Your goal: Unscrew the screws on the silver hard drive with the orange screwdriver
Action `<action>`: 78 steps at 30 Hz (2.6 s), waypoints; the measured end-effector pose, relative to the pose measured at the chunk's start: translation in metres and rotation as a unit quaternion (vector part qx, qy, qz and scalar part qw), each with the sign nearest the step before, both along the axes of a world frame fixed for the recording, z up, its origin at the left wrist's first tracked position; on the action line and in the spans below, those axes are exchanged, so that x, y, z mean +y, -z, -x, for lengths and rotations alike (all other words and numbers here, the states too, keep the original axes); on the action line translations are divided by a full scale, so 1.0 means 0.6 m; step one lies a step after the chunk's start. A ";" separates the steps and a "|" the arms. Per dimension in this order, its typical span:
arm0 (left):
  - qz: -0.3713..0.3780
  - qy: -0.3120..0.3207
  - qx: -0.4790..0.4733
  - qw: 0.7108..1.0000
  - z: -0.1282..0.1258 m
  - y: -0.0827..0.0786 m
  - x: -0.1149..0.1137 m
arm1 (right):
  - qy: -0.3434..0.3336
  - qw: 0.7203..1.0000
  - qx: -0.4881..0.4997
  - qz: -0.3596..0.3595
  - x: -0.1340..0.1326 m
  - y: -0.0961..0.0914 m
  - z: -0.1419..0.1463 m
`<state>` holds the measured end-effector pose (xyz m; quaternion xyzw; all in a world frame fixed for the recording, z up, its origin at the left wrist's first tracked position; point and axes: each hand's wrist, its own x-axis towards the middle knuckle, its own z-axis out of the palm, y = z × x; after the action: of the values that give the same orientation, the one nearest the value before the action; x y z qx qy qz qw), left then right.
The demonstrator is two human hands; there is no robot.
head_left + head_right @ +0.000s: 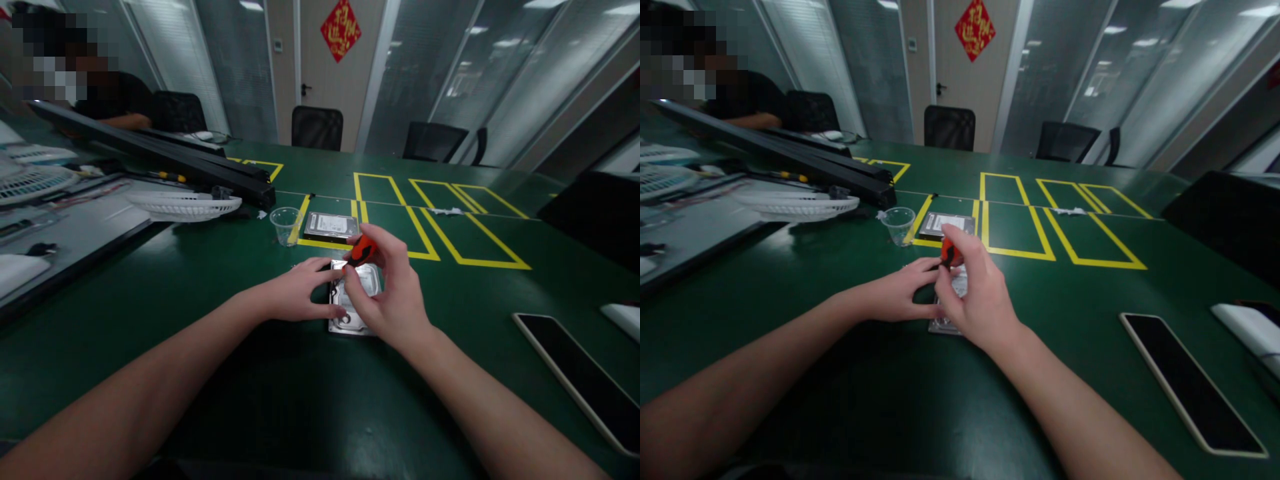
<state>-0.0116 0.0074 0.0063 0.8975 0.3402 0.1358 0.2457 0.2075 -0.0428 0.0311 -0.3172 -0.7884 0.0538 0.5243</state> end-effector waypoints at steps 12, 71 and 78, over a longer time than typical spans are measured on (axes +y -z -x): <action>-0.005 0.004 0.008 1.000 0.000 0.000 0.000 | 0.032 0.999 -0.015 -0.024 0.002 -0.002 0.000; -0.007 0.006 -0.013 1.000 0.001 0.002 0.002 | 0.064 0.996 -0.025 -0.050 0.004 -0.005 0.000; -0.013 0.008 -0.014 1.000 0.000 0.000 0.000 | 0.025 0.999 -0.012 -0.017 -0.003 -0.005 0.003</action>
<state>-0.0113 0.0073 0.0065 0.9014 0.3280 0.1507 0.2393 0.2060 -0.0445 0.0344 -0.3287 -0.7871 0.0229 0.5215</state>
